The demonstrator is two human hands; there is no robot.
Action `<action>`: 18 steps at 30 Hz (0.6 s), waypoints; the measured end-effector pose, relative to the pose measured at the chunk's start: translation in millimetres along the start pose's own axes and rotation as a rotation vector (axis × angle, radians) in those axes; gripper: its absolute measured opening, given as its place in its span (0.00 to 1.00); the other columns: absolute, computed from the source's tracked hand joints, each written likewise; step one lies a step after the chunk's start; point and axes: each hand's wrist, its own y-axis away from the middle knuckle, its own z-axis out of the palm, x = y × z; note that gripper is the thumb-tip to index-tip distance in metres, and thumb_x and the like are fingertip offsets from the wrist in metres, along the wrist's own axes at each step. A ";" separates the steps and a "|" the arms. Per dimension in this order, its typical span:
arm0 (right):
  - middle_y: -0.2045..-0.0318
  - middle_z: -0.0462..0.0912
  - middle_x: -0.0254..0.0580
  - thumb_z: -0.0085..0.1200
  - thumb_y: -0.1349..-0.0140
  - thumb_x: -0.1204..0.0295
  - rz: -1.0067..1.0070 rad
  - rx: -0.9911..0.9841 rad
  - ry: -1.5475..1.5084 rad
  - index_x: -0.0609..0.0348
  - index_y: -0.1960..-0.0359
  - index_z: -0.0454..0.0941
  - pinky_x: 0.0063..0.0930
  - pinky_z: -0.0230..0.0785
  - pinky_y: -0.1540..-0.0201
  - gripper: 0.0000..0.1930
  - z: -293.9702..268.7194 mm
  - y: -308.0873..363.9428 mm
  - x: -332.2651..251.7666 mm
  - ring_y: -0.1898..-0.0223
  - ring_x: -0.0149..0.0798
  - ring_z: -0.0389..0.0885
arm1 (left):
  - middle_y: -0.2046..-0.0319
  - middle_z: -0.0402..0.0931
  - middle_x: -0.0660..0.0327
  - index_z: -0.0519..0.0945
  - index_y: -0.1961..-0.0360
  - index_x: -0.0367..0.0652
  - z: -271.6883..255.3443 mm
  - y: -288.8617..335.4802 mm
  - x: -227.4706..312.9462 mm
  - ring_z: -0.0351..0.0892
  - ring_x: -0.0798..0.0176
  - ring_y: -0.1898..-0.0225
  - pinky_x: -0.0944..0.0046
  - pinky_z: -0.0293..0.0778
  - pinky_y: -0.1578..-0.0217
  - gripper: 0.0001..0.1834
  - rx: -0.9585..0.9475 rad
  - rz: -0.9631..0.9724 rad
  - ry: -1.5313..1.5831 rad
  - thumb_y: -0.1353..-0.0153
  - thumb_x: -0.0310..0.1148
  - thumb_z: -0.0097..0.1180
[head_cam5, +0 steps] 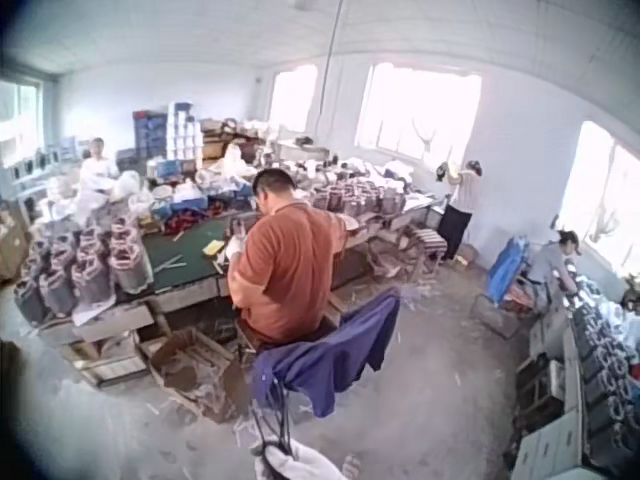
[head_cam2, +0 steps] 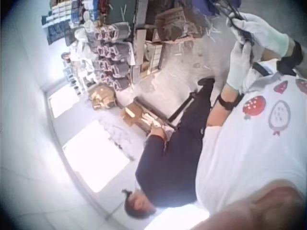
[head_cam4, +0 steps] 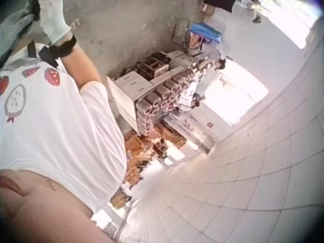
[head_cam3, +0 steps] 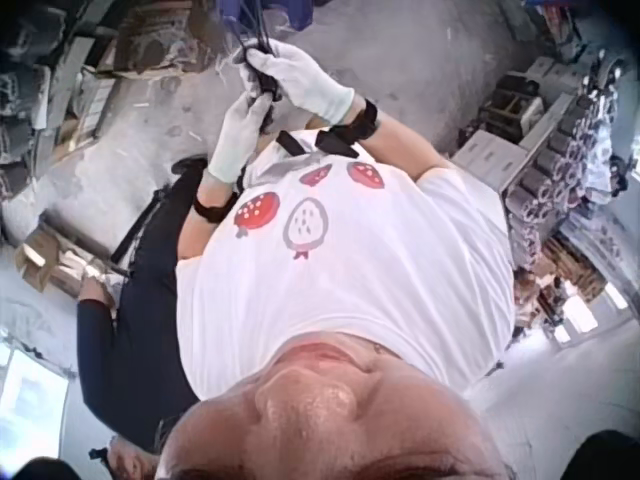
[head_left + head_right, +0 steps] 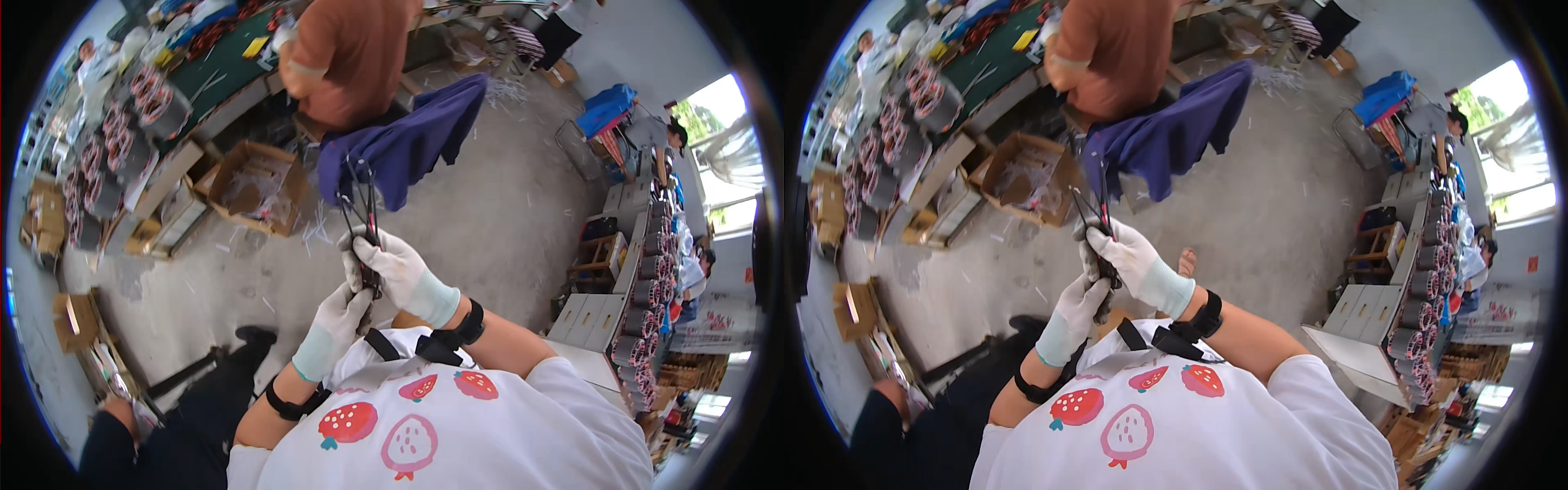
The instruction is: Assembling and wiring electrical motor stators on a fabrication floor.
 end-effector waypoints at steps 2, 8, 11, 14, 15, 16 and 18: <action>0.70 0.76 0.31 0.45 0.24 0.64 -0.052 0.033 -0.023 0.59 0.53 0.74 0.20 0.72 0.67 0.12 -32.6 -0.4 -25.0 0.72 0.25 0.75 | 0.73 0.73 0.67 0.75 0.54 0.37 23.3 -35.3 9.5 0.69 0.74 0.76 0.73 0.67 0.73 0.15 -0.039 0.030 -0.053 0.27 0.40 0.48; 0.74 0.74 0.28 0.45 0.25 0.62 -0.118 0.079 -0.043 0.58 0.55 0.75 0.19 0.67 0.73 0.13 -161.9 12.1 -145.9 0.76 0.22 0.71 | 0.67 0.75 0.64 0.74 0.50 0.36 133.4 -157.2 60.2 0.72 0.73 0.69 0.71 0.69 0.65 0.15 -0.167 0.279 -0.423 0.28 0.37 0.46; 0.75 0.72 0.25 0.46 0.25 0.61 -0.100 0.132 0.027 0.56 0.56 0.76 0.16 0.60 0.75 0.13 -222.4 23.3 -218.3 0.77 0.19 0.65 | 0.59 0.76 0.61 0.73 0.47 0.35 181.0 -223.2 109.5 0.75 0.71 0.59 0.69 0.71 0.55 0.17 -0.141 0.409 -0.696 0.28 0.36 0.44; 0.75 0.71 0.23 0.45 0.25 0.64 0.002 0.178 0.140 0.55 0.56 0.76 0.15 0.58 0.74 0.10 -273.2 26.7 -274.2 0.76 0.18 0.64 | 0.55 0.80 0.59 0.74 0.45 0.34 238.2 -282.1 152.6 0.78 0.67 0.53 0.66 0.73 0.50 0.16 -0.035 0.322 -0.293 0.31 0.30 0.49; 0.75 0.71 0.23 0.45 0.25 0.64 0.007 0.179 0.134 0.55 0.56 0.76 0.15 0.58 0.74 0.10 -290.0 23.3 -285.2 0.76 0.18 0.64 | 0.55 0.80 0.60 0.75 0.44 0.35 263.5 -300.3 169.4 0.78 0.69 0.53 0.68 0.73 0.50 0.17 -0.023 0.369 -0.305 0.31 0.30 0.50; 0.75 0.71 0.23 0.45 0.26 0.65 -0.029 0.200 0.209 0.55 0.55 0.75 0.15 0.58 0.74 0.10 -307.7 16.1 -291.0 0.77 0.19 0.64 | 0.55 0.79 0.62 0.74 0.43 0.35 283.9 -322.3 181.7 0.78 0.69 0.55 0.69 0.73 0.51 0.18 -0.093 0.312 -0.219 0.30 0.31 0.50; 0.74 0.70 0.23 0.47 0.27 0.66 -0.027 0.296 0.310 0.57 0.55 0.74 0.15 0.57 0.75 0.09 -341.7 0.2 -302.8 0.77 0.18 0.63 | 0.56 0.80 0.61 0.76 0.45 0.34 314.4 -372.4 196.0 0.78 0.69 0.56 0.69 0.74 0.52 0.16 -0.169 0.226 -0.170 0.29 0.33 0.51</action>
